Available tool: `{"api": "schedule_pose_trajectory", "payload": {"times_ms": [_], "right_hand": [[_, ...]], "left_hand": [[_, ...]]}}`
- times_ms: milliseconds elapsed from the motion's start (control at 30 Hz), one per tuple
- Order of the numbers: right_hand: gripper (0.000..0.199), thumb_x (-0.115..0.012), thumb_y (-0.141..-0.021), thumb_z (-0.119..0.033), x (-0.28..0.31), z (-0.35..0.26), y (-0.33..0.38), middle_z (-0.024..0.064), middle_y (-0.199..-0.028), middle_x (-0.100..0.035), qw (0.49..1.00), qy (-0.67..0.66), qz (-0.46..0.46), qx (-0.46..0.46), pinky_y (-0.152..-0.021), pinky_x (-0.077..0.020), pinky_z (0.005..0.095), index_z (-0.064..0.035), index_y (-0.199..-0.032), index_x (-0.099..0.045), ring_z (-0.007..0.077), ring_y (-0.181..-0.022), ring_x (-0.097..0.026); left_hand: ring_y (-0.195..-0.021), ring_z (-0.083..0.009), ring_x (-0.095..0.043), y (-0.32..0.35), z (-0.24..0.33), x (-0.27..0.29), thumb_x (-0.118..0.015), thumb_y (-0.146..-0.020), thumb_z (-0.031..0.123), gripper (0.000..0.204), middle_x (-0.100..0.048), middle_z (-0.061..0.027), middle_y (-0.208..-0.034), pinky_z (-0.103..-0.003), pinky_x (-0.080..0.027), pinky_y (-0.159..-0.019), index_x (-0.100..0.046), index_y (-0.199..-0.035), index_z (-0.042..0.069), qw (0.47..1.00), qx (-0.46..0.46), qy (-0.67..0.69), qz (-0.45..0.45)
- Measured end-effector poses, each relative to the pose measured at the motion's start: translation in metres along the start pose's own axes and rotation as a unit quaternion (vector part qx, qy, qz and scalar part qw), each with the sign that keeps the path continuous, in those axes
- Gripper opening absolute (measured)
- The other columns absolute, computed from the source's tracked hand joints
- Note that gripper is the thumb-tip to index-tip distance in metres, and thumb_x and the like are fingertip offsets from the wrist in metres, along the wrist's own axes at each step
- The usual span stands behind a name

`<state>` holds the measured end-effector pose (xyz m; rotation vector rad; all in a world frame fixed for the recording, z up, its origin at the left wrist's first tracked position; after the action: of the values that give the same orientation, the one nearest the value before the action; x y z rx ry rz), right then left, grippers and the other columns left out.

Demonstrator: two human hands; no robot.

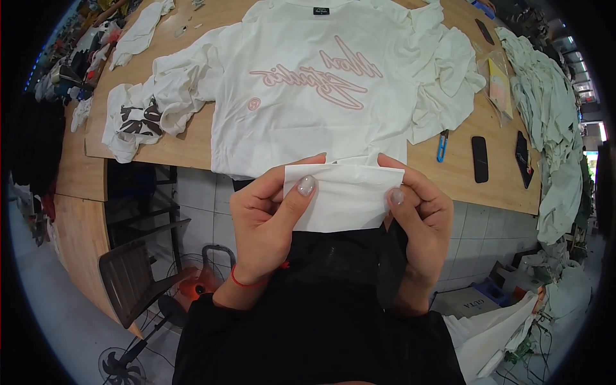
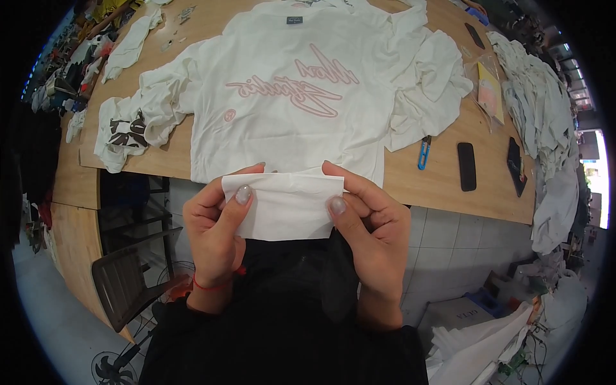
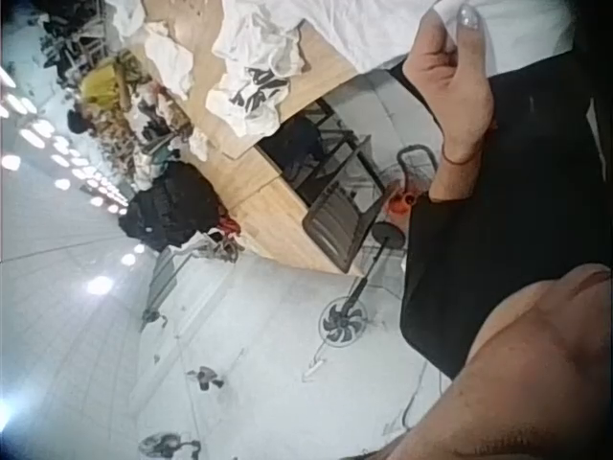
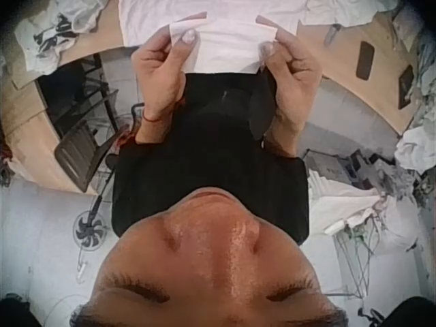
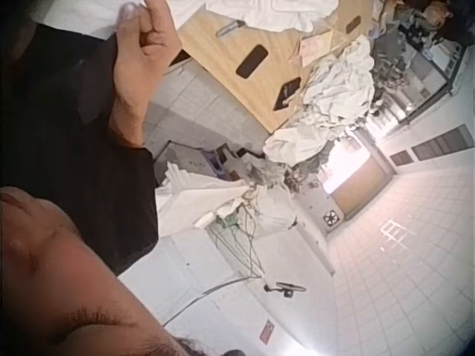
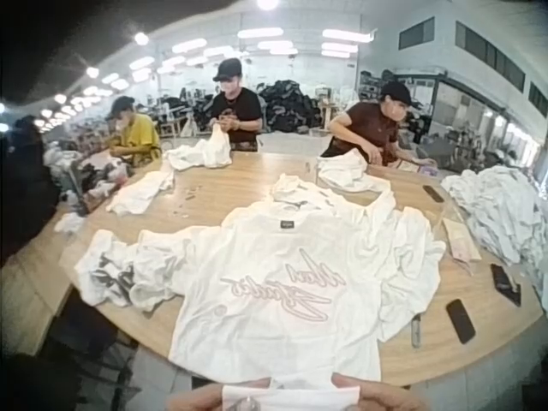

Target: Trim loose threads from white t-shirts using thread nippers.

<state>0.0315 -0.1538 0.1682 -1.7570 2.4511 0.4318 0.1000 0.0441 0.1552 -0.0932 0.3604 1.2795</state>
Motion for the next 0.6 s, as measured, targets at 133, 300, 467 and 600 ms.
{"api": "schedule_pose_trajectory", "payload": {"times_ms": [133, 300, 467, 600], "right_hand": [[0.039, -0.065, -0.103, -0.002, -0.0003, -0.0002, -0.0002, 0.0005, -0.096, -0.073, 1.000, 0.019, -0.001, 0.012, -0.067, -0.0348, 0.0152, 0.0092, -0.140, -0.062, -0.0017, -0.076, -0.048], [0.041, -0.068, -0.101, -0.001, 0.0022, -0.0002, 0.0005, 0.0035, -0.100, -0.076, 1.000, 0.006, -0.004, 0.006, -0.072, -0.0405, 0.0146, 0.0092, -0.141, -0.061, -0.0005, -0.082, -0.056], [0.046, -0.070, -0.098, 0.003, 0.0009, -0.0005, -0.0003, 0.0106, -0.104, -0.079, 0.999, 0.030, -0.011, 0.014, -0.081, -0.0489, 0.0177, 0.0094, -0.142, -0.059, 0.0044, -0.093, -0.066], [0.040, -0.070, -0.095, 0.006, 0.0020, 0.0023, -0.0008, 0.0143, -0.102, -0.080, 0.998, 0.059, 0.004, 0.024, -0.085, -0.0529, 0.0223, 0.0096, -0.135, -0.065, 0.0095, -0.094, -0.070]], "left_hand": [[-0.096, -0.0067, -0.067, 0.0006, 0.0008, 0.0000, -0.064, -0.106, 0.008, 0.030, -0.078, -0.0084, -0.108, -0.022, -0.052, -0.087, -0.070, -0.133, -0.005, 0.999, -0.028, -0.005, -0.016], [-0.101, -0.0079, -0.068, 0.0007, 0.0001, -0.0016, -0.061, -0.108, 0.009, 0.030, -0.077, -0.0105, -0.113, -0.023, -0.053, -0.090, -0.069, -0.133, -0.006, 0.999, -0.020, 0.010, -0.029], [-0.109, -0.0103, -0.067, 0.0001, 0.0010, -0.0004, -0.060, -0.108, 0.008, 0.032, -0.074, -0.0120, -0.124, -0.024, -0.052, -0.096, -0.067, -0.136, -0.007, 0.999, -0.029, 0.014, -0.031], [-0.114, -0.0137, -0.068, 0.0036, 0.0030, -0.0072, -0.061, -0.104, 0.001, 0.032, -0.072, -0.0164, -0.132, -0.027, -0.053, -0.098, -0.068, -0.135, -0.005, 0.998, 0.010, 0.059, -0.030]]}}
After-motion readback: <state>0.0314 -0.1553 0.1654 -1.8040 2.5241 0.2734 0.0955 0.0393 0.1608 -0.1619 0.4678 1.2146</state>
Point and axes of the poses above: each hand's wrist, its own y-axis away from the middle knuckle, its own x-axis out of the back of the hand, z = x × y, the point moved 6 cm from there along -y, towards the middle knuckle
